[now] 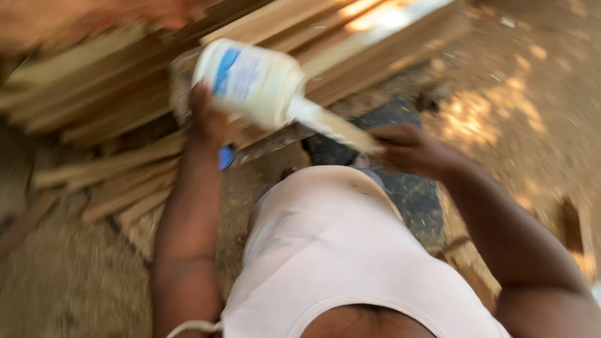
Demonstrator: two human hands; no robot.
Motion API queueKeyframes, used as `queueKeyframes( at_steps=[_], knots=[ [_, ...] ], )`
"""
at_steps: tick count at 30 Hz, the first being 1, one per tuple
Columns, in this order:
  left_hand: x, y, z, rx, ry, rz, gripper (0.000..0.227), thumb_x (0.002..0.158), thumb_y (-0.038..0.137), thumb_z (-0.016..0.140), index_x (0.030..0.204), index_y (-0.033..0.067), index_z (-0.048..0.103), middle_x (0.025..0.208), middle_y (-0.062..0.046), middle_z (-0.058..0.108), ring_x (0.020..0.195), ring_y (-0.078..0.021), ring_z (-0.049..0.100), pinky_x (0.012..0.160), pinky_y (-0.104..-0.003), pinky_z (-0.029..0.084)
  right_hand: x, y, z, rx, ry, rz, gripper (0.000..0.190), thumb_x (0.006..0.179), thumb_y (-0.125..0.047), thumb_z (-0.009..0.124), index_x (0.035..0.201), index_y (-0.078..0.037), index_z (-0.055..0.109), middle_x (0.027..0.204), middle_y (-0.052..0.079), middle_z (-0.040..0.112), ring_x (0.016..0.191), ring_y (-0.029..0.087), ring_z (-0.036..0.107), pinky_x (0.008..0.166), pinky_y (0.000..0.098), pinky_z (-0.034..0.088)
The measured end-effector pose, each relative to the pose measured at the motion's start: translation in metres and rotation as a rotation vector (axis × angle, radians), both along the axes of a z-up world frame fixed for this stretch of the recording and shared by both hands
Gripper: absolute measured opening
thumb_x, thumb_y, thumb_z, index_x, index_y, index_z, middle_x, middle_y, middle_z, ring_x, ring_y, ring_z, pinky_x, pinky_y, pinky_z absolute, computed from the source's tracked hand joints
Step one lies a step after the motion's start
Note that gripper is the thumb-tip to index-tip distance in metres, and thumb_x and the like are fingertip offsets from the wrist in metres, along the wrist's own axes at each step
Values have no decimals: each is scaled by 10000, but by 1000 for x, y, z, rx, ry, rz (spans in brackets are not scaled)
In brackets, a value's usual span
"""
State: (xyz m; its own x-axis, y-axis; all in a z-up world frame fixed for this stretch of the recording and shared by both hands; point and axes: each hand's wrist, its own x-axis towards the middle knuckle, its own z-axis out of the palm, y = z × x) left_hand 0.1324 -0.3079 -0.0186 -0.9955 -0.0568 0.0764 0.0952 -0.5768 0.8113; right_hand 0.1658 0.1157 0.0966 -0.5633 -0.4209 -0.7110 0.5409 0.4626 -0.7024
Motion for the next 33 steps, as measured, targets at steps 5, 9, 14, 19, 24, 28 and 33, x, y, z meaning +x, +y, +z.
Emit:
queueKeyframes(
  at_steps=[5,9,14,19,24,28,33],
  knots=[
    [-8,23,-33,408,-259,205,878,863,746,543,1503,148,468,1522,-94,541,1399,-284,540,1141,-528,500,-9,57,-43,-352,6,26,451,1077,-139,561,1474,75,572,1028,161,696,844,228,656,730,361,578],
    [11,46,-31,484,-288,226,922,832,817,528,1505,190,469,1518,-107,520,1342,-311,537,998,-492,511,-12,63,-61,-357,-141,-226,493,1016,-136,484,1490,-2,482,1079,137,707,839,207,690,755,327,595],
    [52,63,-22,536,-329,239,934,812,824,530,1508,205,467,1545,-65,519,1402,-291,539,1049,-500,556,-50,61,-74,80,104,-385,511,1036,-146,431,1543,-145,491,1153,82,686,894,179,674,800,325,627],
    [87,66,-7,431,-262,315,969,873,848,533,1557,164,475,1548,-98,541,1364,-292,564,993,-463,553,-86,77,-82,746,1023,149,434,1023,-145,622,1455,-172,636,1166,106,712,987,281,649,802,397,552],
    [98,70,1,441,-331,436,957,845,821,514,1550,176,449,1555,-73,541,1400,-286,566,1061,-489,568,-146,105,-108,955,1028,328,350,1065,-127,654,1409,-190,671,1114,166,711,862,272,675,703,375,594],
    [108,79,4,514,-287,442,938,881,795,501,1586,182,425,1604,-45,506,1432,-284,552,1101,-499,550,-181,143,-141,555,1059,63,384,1050,-61,659,1433,-91,630,1125,197,713,848,194,694,662,329,597],
    [106,86,4,566,-287,502,930,856,796,500,1571,206,426,1603,-57,500,1428,-295,553,1106,-518,554,-135,112,-172,716,849,98,376,1127,-72,557,1492,-151,597,993,181,730,746,249,651,601,396,566]
  ],
)
